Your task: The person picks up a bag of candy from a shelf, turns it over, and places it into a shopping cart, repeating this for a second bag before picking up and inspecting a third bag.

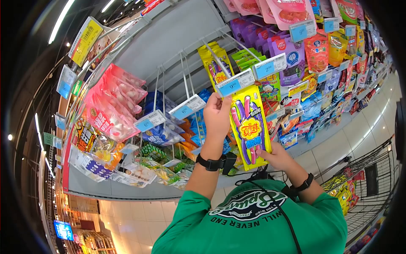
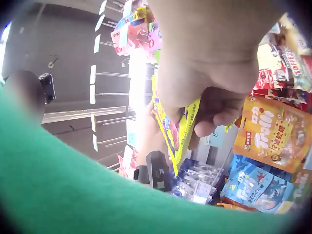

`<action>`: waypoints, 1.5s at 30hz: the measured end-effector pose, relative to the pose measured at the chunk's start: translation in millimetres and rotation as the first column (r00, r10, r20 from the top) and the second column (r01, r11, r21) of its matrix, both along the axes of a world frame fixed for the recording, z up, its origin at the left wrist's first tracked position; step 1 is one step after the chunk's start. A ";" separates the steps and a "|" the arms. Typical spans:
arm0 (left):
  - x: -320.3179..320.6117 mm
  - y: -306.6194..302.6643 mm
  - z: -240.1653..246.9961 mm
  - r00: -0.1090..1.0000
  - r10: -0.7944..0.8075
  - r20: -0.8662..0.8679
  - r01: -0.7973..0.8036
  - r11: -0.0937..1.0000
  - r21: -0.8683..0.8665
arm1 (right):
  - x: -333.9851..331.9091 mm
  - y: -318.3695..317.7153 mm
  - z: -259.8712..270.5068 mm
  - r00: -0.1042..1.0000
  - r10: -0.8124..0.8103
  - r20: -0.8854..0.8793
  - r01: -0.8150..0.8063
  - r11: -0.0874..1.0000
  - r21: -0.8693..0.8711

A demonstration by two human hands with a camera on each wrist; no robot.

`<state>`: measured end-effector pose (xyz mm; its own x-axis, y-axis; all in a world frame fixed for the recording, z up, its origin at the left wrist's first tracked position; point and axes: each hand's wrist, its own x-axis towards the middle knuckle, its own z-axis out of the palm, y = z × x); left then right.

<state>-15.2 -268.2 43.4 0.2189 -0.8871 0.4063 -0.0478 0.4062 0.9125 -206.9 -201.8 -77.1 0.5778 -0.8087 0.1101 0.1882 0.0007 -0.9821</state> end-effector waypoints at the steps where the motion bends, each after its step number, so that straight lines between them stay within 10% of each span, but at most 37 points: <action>1: 0.5 -1.3 0.7 1.000 -0.014 0.000 0.014 1.000 -0.008 | 0.7 1.8 2.7 1.000 -0.014 0.000 0.014 1.000 -0.008; 29: 33.8 -3.9 -31.2 0.981 0.043 0.189 -0.078 0.980 0.184 | 40.2 -57.1 88.5 0.940 -0.275 0.200 0.223 0.943 0.247; 41: 62.9 88.8 -29.8 0.989 0.015 0.149 -0.056 0.961 0.272 | 93.3 -158.9 50.1 0.974 -0.201 -0.109 0.200 0.980 -0.017; 43: 58.6 96.8 -28.7 0.991 0.019 0.133 -0.051 0.969 0.244 | 98.7 -163.2 38.4 0.816 -0.452 -0.359 0.219 0.818 -0.533; 45: 57.0 105.6 -25.1 0.984 0.044 0.172 -0.083 0.970 0.230 | 98.0 -159.8 32.2 0.769 -0.507 -0.389 0.219 0.781 -0.585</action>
